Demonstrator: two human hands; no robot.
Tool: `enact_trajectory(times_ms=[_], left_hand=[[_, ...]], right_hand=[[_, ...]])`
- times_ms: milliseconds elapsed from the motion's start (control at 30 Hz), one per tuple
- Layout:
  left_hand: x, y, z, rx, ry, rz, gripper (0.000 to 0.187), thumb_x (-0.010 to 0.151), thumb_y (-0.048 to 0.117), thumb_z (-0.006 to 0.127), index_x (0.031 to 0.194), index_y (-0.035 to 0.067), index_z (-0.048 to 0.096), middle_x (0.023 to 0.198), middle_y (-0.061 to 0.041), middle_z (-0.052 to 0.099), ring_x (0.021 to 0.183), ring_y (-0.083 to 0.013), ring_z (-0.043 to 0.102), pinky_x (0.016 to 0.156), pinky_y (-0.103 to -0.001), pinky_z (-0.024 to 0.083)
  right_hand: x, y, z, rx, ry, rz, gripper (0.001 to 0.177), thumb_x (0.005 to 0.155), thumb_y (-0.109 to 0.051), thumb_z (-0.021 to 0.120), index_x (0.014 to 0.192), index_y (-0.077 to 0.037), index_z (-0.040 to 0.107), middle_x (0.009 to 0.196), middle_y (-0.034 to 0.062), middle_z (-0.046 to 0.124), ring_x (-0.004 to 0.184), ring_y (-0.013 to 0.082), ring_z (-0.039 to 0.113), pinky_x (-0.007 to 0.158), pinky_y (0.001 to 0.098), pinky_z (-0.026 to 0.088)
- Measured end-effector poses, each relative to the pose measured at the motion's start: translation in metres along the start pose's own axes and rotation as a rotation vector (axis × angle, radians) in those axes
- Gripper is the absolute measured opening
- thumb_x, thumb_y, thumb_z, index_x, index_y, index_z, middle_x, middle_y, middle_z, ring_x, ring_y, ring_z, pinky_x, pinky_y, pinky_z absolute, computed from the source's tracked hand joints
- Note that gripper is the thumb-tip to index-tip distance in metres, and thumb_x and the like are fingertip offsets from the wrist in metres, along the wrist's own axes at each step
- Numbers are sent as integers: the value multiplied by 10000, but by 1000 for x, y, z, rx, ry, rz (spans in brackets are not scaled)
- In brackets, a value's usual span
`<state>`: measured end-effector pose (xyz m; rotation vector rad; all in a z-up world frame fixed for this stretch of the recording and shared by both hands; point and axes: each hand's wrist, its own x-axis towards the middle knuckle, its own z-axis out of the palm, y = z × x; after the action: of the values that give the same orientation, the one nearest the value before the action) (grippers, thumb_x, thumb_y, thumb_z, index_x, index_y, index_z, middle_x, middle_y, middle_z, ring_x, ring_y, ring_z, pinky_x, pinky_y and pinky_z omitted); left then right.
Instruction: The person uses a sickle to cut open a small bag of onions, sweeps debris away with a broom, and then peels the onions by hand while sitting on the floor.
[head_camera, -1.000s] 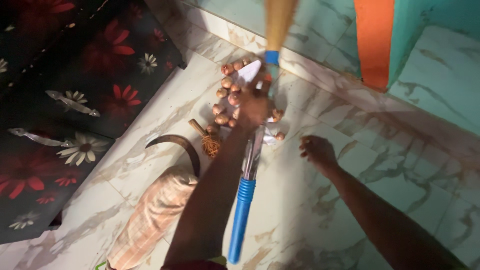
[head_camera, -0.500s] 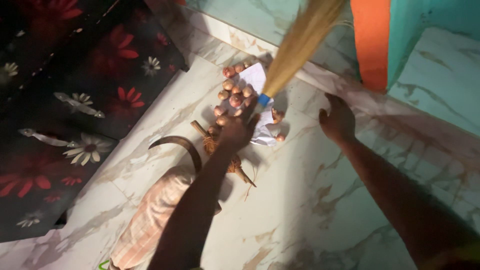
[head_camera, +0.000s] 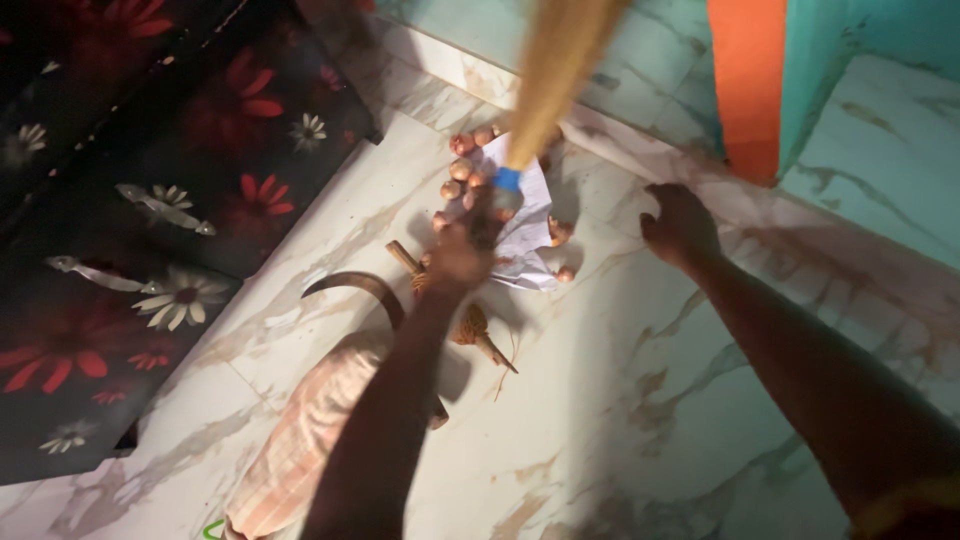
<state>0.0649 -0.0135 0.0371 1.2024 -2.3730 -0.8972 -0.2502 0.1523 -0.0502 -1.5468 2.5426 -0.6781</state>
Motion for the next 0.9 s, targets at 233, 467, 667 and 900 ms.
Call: enact_trajectory(times_ms=[233, 467, 667, 900], left_hand=[[-17, 18, 61, 4, -319, 222, 631, 1016, 405, 536, 1622, 333, 380, 899, -246, 732, 853, -384, 737, 783, -524, 565], [-3, -14, -21, 58, 176, 453, 535, 999, 430, 593, 1483, 210, 528, 1127, -250, 738, 879, -419, 731, 710, -482, 602], [31, 28, 5, -495, -64, -15, 404, 1072, 297, 567, 1423, 98, 588, 944, -124, 719, 731, -263, 690, 605, -405, 586], [-2, 62, 56, -548, -218, 55, 522, 997, 310, 510, 1497, 167, 467, 869, -157, 708, 630, -292, 702, 495, -446, 640]], right_hand=[[-13, -19, 15, -51, -191, 6, 522, 944, -307, 634, 1406, -67, 589, 1347, 195, 625, 1266, 367, 574, 1073, 475, 456], [-25, 3, 21, -37, -287, 75, 367, 937, -303, 617, 1254, -143, 712, 1278, 163, 681, 1181, 366, 635, 1034, 476, 489], [-37, 32, 37, 72, -176, -22, 329, 962, -302, 600, 1209, -128, 730, 1239, 127, 732, 1174, 332, 672, 1052, 432, 512], [-50, 35, 60, 49, -186, -43, 307, 932, -294, 636, 1173, -134, 741, 1195, 122, 735, 1116, 355, 671, 984, 457, 510]])
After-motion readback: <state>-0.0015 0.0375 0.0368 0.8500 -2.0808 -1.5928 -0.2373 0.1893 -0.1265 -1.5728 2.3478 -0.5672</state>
